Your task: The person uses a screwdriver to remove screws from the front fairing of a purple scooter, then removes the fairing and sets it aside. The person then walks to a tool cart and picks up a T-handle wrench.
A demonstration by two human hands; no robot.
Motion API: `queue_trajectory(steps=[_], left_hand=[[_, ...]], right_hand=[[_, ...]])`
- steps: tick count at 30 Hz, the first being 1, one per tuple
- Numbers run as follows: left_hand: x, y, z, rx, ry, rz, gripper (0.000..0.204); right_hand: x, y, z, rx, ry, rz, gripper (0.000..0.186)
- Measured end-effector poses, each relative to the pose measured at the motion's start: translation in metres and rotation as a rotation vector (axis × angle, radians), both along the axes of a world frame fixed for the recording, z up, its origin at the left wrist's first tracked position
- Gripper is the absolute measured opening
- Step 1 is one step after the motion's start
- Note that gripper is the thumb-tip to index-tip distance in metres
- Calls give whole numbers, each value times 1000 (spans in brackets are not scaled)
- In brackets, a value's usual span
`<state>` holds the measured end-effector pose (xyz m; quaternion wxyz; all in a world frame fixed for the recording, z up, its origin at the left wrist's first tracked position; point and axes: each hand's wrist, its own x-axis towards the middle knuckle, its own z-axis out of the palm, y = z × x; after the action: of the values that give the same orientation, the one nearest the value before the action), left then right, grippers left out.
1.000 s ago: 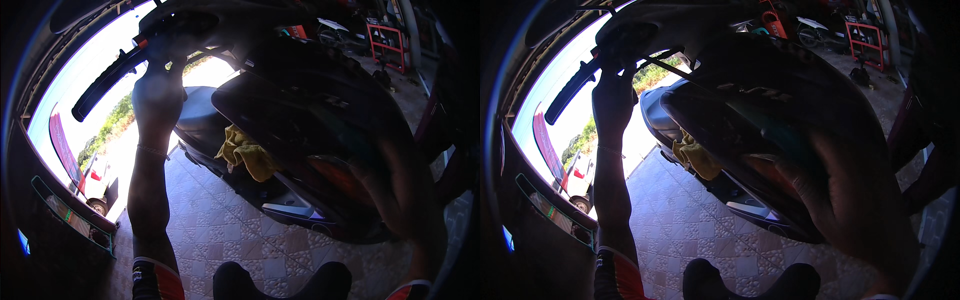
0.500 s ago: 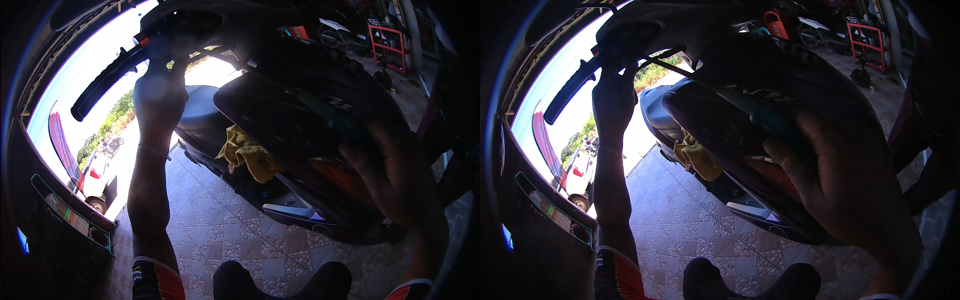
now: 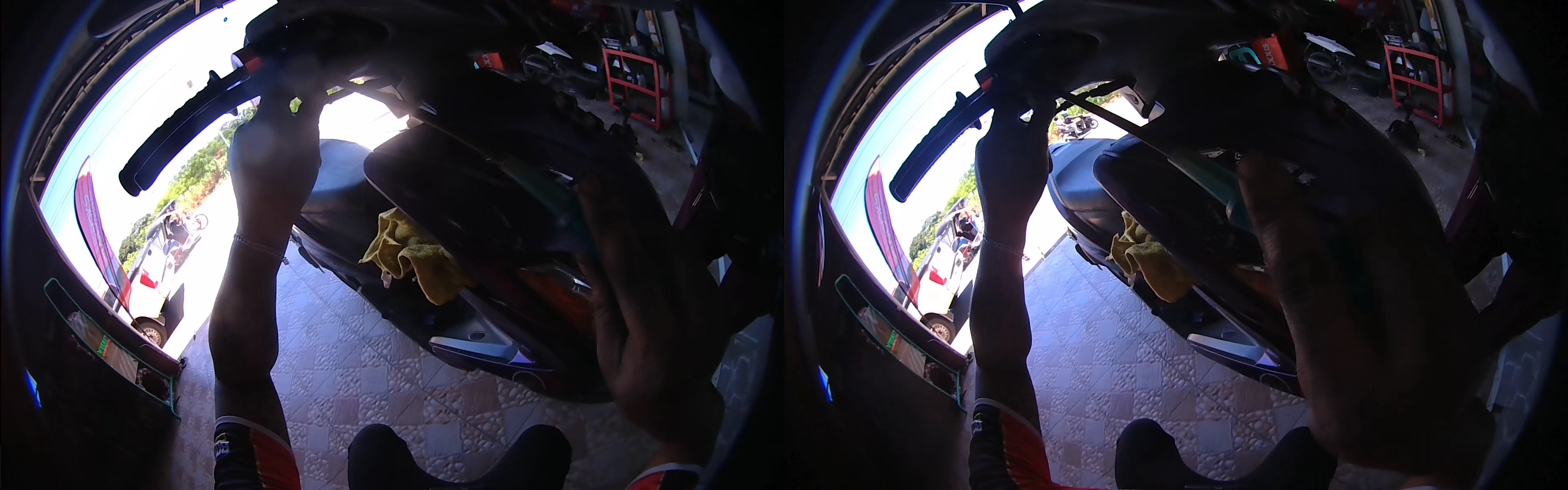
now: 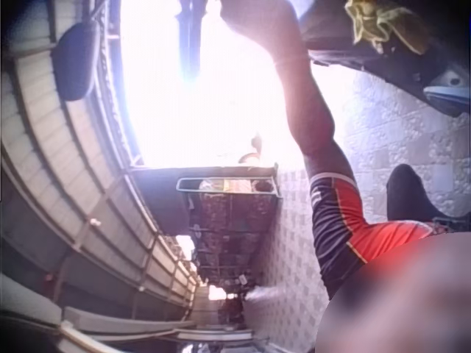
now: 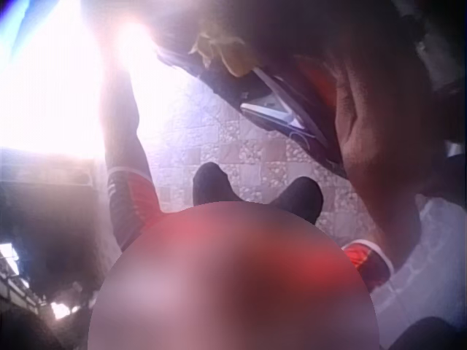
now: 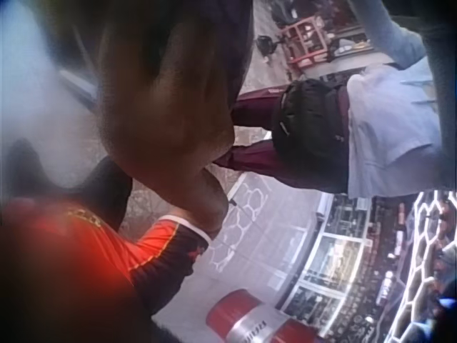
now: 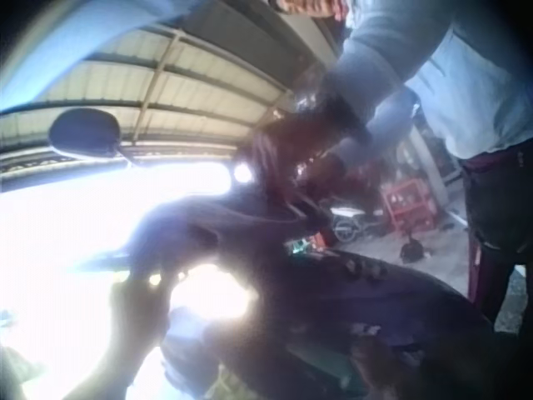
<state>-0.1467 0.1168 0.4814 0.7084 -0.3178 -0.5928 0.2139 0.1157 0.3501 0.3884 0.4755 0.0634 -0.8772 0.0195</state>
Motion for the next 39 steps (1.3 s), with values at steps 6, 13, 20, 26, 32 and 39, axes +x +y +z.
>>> queue_trajectory(steps=[6, 13, 20, 26, 32, 39], left_hand=[[5, 0, -6, 76, -166, 21, 53], [-3, -7, -6, 59, -144, 60, 51], [-6, -14, -11, 120, -308, 27, 56], [-7, -15, -13, 124, -328, 5, 58], [-9, -13, -13, 121, -284, -6, 61], [-14, -15, -14, 118, -258, -36, 61]], right_hand=[[1, -23, -11, -77, -121, -100, 42], [4, -27, -7, -438, -153, 171, 34], [6, -32, 14, -1087, -428, 434, 32], [4, -52, -7, -757, -117, 446, 36], [-13, -63, -39, -366, -14, 248, 47], [-1, -64, -16, -329, -72, 181, 46]])
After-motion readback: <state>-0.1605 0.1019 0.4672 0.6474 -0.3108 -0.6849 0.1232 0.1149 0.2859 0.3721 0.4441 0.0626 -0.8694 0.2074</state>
